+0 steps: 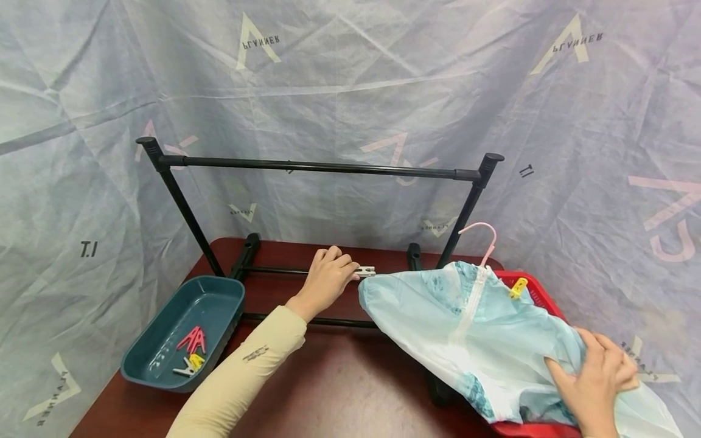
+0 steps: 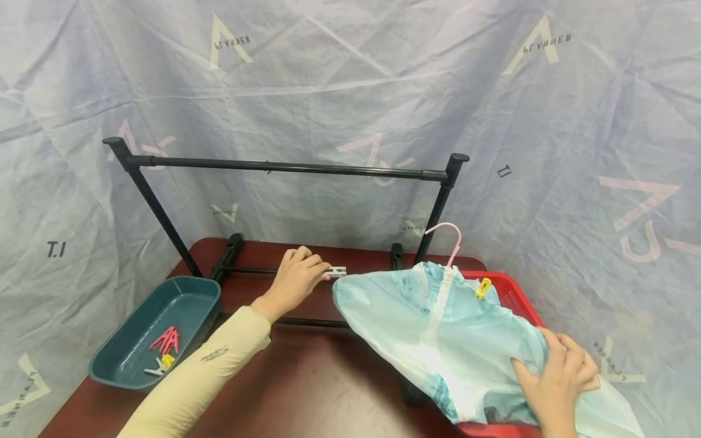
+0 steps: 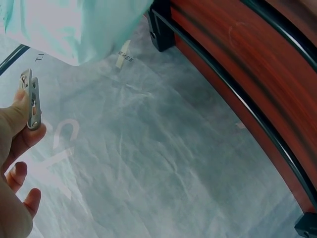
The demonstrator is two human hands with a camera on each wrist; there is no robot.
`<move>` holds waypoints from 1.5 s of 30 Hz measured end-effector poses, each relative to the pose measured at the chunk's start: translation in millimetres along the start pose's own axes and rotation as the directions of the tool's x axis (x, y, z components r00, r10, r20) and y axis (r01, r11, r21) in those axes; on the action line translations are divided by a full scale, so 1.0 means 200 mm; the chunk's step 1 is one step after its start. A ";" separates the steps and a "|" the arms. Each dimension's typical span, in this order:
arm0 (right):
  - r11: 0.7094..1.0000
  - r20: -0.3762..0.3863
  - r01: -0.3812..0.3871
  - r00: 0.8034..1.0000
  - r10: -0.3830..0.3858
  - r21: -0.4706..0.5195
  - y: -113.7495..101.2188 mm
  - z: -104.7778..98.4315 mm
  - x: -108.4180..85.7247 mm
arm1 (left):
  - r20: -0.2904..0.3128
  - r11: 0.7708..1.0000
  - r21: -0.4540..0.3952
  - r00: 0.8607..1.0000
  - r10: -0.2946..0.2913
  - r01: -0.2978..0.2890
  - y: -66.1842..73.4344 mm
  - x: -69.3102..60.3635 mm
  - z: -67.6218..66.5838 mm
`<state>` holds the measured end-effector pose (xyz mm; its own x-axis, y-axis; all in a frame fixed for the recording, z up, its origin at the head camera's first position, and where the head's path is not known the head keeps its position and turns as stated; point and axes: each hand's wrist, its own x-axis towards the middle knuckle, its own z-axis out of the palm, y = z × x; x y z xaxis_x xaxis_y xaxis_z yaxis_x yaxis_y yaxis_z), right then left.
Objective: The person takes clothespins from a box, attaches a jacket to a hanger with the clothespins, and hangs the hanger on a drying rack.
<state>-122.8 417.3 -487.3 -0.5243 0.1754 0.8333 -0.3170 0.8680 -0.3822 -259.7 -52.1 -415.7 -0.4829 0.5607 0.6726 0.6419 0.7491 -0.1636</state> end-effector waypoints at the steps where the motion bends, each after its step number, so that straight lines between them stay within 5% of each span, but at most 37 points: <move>1: 1.000 0.011 -0.003 1.000 0.003 -0.002 0.00 0.00 0.00 | -0.002 1.000 -0.002 1.000 0.004 -0.004 0.00 0.01 0.00; 7: 1.000 0.067 -0.028 0.997 0.028 0.003 -0.01 -0.02 0.02 | -0.022 0.999 0.010 0.999 0.038 -0.038 0.03 0.04 0.01; 20: 0.999 0.064 -0.031 0.998 0.030 0.022 -0.01 -0.01 0.02 | -0.032 0.997 0.041 0.998 0.059 -0.058 0.08 0.08 0.04; 45: 0.998 0.078 -0.043 0.996 0.039 0.046 -0.02 -0.02 0.01 | 0.029 0.998 -0.028 0.998 0.057 -0.056 0.15 0.14 0.06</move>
<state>-120.0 416.2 -483.2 -0.5964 0.1725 0.7840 -0.3302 0.8374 -0.4355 -260.7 -10.1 -410.1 -0.4629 0.6123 0.6410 0.6844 0.7064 -0.1804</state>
